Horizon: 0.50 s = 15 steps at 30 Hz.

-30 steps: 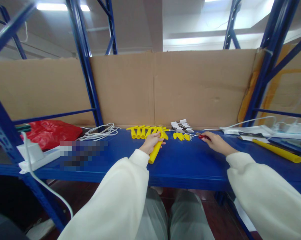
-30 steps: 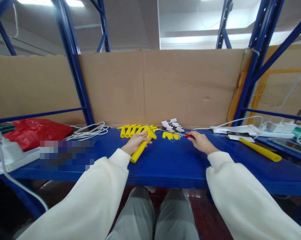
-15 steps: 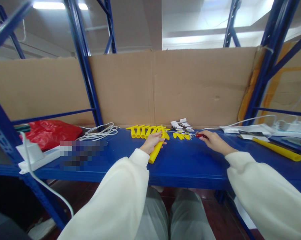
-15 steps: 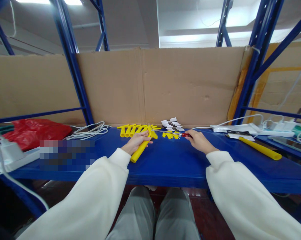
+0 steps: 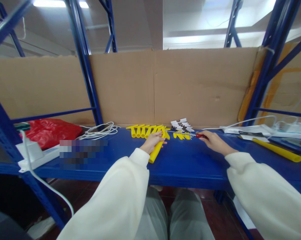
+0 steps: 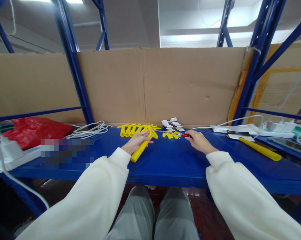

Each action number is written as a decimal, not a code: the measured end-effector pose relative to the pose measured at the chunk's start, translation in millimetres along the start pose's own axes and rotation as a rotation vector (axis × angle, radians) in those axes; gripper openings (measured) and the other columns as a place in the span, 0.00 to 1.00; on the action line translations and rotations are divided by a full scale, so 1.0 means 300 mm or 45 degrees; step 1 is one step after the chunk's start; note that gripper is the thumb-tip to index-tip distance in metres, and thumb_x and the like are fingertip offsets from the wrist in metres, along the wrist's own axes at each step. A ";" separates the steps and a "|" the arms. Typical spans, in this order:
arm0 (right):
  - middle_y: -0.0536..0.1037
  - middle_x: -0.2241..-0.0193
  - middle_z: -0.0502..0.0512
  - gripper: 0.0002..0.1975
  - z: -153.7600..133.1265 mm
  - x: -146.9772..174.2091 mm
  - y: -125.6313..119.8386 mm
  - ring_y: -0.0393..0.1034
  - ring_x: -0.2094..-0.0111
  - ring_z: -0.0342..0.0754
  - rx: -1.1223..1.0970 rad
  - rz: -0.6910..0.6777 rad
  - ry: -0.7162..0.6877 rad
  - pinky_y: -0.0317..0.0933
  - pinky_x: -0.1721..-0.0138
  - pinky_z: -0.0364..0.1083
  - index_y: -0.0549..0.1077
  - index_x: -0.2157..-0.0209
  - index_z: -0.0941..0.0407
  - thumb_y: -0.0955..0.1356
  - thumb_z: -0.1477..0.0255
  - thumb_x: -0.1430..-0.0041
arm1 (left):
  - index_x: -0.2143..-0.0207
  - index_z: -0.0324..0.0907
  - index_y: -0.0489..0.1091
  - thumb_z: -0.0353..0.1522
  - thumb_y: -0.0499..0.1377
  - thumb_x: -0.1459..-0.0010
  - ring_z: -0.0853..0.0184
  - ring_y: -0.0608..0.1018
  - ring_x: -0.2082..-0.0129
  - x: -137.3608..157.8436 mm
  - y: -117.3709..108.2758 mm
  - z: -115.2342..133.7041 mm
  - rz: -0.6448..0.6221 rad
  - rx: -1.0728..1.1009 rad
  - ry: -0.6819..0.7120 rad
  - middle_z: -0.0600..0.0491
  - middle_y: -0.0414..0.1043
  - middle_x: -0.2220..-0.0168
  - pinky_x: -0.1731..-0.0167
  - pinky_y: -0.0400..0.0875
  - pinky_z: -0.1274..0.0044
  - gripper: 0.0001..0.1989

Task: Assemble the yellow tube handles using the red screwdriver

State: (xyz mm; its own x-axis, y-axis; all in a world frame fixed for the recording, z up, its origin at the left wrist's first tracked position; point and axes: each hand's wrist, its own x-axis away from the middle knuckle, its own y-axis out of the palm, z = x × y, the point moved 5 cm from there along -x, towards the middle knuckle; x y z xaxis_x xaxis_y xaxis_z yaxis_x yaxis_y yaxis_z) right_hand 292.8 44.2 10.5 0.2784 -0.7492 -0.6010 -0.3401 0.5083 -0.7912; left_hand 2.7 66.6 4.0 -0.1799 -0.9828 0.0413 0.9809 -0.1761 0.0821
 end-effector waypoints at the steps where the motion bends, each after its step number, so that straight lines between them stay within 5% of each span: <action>1: 0.81 0.55 0.65 0.15 0.001 0.000 0.001 0.77 0.54 0.59 -0.004 0.002 -0.004 0.71 0.51 0.57 0.77 0.55 0.55 0.62 0.68 0.37 | 0.34 0.42 0.63 0.15 0.58 0.44 0.74 0.79 0.77 0.001 0.001 0.001 0.000 0.001 0.007 0.40 0.72 0.40 0.86 0.67 0.86 0.36; 15: 0.82 0.55 0.63 0.16 -0.003 0.001 -0.001 0.78 0.56 0.58 0.033 -0.004 -0.024 0.71 0.53 0.56 0.78 0.54 0.54 0.62 0.68 0.37 | 0.37 0.44 0.67 0.15 0.61 0.46 0.70 0.82 0.72 -0.006 0.001 -0.002 0.000 -0.009 0.033 0.41 0.68 0.37 0.86 0.67 0.86 0.36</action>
State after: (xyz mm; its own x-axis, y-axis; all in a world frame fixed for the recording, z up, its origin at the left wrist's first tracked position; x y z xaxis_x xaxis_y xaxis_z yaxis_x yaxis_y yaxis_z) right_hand 292.3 43.5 10.6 0.2966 -0.7425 -0.6006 -0.3158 0.5173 -0.7954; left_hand 3.3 68.4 3.4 -0.1780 -0.9839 0.0153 0.9814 -0.1764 0.0753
